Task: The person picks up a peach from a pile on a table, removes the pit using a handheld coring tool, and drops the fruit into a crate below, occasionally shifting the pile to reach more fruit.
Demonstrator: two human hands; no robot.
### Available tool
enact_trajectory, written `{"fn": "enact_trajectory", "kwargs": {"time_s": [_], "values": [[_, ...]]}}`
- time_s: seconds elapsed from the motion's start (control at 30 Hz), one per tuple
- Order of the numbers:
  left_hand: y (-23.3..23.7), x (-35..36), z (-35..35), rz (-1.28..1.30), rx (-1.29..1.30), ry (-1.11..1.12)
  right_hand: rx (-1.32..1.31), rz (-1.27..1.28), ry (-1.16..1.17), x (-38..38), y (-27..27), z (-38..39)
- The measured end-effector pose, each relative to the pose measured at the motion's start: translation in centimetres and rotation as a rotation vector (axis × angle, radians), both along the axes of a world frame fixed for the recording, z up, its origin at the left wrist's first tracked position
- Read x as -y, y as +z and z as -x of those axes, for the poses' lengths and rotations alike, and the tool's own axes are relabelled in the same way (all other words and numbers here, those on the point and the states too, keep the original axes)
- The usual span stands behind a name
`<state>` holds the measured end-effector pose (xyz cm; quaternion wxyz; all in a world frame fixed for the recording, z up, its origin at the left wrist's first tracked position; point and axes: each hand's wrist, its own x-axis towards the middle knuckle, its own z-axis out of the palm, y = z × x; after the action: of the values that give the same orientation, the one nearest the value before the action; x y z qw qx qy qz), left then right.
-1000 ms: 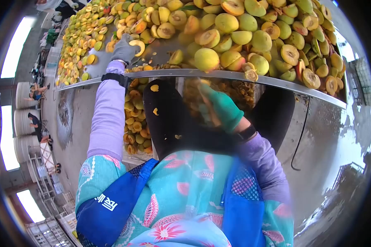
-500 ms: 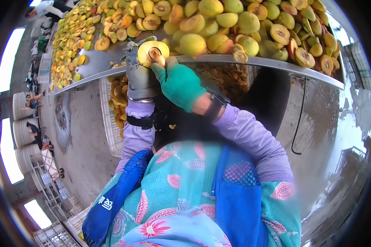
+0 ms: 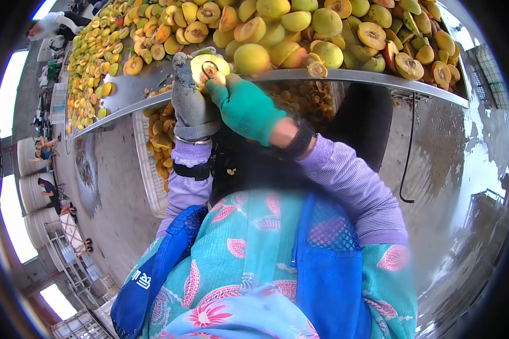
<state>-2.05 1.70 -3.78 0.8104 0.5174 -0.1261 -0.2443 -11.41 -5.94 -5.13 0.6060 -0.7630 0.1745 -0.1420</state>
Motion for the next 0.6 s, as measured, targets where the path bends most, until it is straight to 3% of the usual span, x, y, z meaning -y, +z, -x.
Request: {"fn": "enact_trajectory", "kwargs": {"time_s": [0.13,0.2,0.23,0.27,0.37,0.4,0.5,0.53,0.57,0.6], "values": [[-0.8,0.2,-0.8,-0.182,0.309,0.035,-0.031,-0.072,-0.008,-0.8,-0.4,0.5],[0.3,-0.4,-2.1,-0.38,0.986,-0.107,0.103,0.053,0.006,-1.3,-2.2,0.8],[1.0,-0.7,-2.2,-0.484,1.319,-0.185,0.091,-0.118,0.037,-1.6,-2.0,1.0],[1.3,-0.6,-1.7,-0.43,0.495,-0.269,0.076,-0.288,0.055,-1.9,-1.8,1.3],[4.5,0.1,-1.5,-0.542,0.473,-0.477,-0.148,-0.668,0.161,-0.9,1.9,2.1],[3.9,0.6,-1.3,-0.53,0.769,-0.342,-0.104,-0.813,0.166,-1.0,2.4,2.1],[-0.5,2.0,-2.0,-0.35,0.512,-0.035,0.004,-1.213,0.242,-0.9,2.7,2.0],[1.3,2.0,-2.8,-0.616,1.456,-0.057,0.023,-1.323,0.304,0.0,2.1,2.0],[3.1,2.0,-3.0,-0.612,1.177,-0.429,0.031,-1.438,0.367,0.3,1.6,2.3],[3.8,2.2,-3.7,-0.671,0.923,-0.628,0.068,-1.47,0.44,0.2,1.3,2.5]]}}
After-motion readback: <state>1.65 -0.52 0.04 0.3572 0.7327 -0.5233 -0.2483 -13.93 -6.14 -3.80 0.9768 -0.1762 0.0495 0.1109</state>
